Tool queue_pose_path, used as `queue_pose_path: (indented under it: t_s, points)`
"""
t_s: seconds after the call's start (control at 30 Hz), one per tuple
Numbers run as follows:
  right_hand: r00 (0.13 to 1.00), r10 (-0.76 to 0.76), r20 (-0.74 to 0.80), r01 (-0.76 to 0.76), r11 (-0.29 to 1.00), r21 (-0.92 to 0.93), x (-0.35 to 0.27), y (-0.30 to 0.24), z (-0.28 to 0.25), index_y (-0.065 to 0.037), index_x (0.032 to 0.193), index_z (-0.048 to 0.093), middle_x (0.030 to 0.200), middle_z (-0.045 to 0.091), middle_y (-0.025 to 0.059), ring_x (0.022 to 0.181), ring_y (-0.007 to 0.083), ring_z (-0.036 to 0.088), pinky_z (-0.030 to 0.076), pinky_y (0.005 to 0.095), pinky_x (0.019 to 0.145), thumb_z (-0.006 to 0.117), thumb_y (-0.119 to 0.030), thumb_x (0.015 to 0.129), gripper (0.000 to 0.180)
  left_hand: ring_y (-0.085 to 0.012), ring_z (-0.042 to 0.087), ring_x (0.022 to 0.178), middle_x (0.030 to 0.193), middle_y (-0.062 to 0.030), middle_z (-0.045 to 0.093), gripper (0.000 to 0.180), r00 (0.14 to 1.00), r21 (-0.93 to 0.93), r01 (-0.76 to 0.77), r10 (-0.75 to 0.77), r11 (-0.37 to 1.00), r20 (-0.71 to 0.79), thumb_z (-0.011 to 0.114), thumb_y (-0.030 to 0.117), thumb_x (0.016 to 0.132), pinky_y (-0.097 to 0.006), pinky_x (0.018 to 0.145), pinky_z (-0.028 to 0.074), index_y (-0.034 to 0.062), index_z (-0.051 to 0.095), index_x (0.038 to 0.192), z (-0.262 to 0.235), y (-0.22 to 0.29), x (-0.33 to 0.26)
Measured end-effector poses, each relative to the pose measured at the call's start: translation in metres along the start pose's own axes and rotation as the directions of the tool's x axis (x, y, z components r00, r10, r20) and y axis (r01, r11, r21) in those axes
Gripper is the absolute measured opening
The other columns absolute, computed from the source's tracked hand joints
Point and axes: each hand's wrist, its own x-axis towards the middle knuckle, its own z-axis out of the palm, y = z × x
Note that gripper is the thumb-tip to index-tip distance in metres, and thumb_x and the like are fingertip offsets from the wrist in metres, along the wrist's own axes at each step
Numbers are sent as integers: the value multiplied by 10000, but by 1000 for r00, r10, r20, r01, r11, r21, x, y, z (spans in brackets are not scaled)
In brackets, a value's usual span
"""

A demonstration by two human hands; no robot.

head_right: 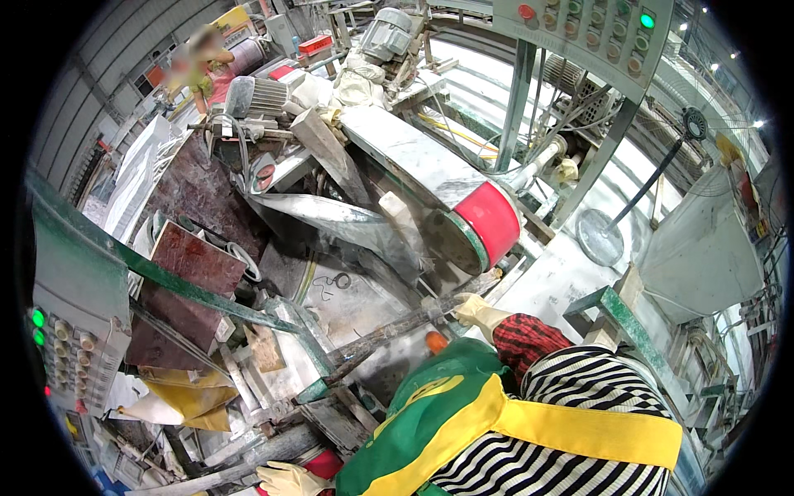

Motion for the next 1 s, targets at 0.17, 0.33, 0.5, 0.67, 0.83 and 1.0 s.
queue_pose_path:
  t_s: [0.17,0.33,0.5,0.67,0.83,1.0]
  points:
    - [997,9,78,-9,1000,0,-4,-1,-1,-20,1455,345,845,711,170,593,187,635,507,298,518,582,-112,892,617,-403,592,847,884,-228,630,264,1000,-42,7,-6,999,6,549,201,931,-499,766,475,-52,619,958,-2,2,-1]
    - [996,-39,84,43,998,-40,-7,-1,-1,-20,1441,363,863,716,153,637,198,660,533,303,566,579,-128,893,599,-409,595,893,935,-237,635,280,1000,-19,-24,24,1000,-16,547,196,940,-503,803,475,-70,617,997,7,2,-8]
    - [999,-9,35,13,995,-98,-16,-13,5,-21,1435,376,876,718,145,684,210,685,561,311,617,586,-146,870,615,-421,586,940,991,-250,633,303,998,-18,-61,60,998,-35,554,206,942,-512,846,466,-77,617,1031,3,2,-12]
    - [1000,10,-6,-11,989,-147,-14,-11,8,-18,1439,377,875,718,142,672,212,684,563,310,614,597,-159,854,640,-425,579,960,1014,-256,630,311,998,-28,-60,59,998,-29,564,209,937,-515,863,460,-75,618,1052,8,2,-16]
    - [1000,-11,14,12,999,-45,-6,-6,9,-67,1432,413,832,691,126,581,201,617,497,327,523,602,-118,842,622,-399,586,1034,1124,-245,617,439,991,-94,121,-116,988,59,622,324,930,-509,901,465,-43,599,1170,16,-1,-15]
    - [994,-109,-2,103,943,-318,-7,-27,5,-104,1387,492,828,701,108,573,199,625,486,347,495,569,-161,833,563,-415,578,1059,1141,-241,611,483,978,-15,193,-194,981,-71,674,308,892,-511,932,467,-50,580,1203,77,-59,-9]
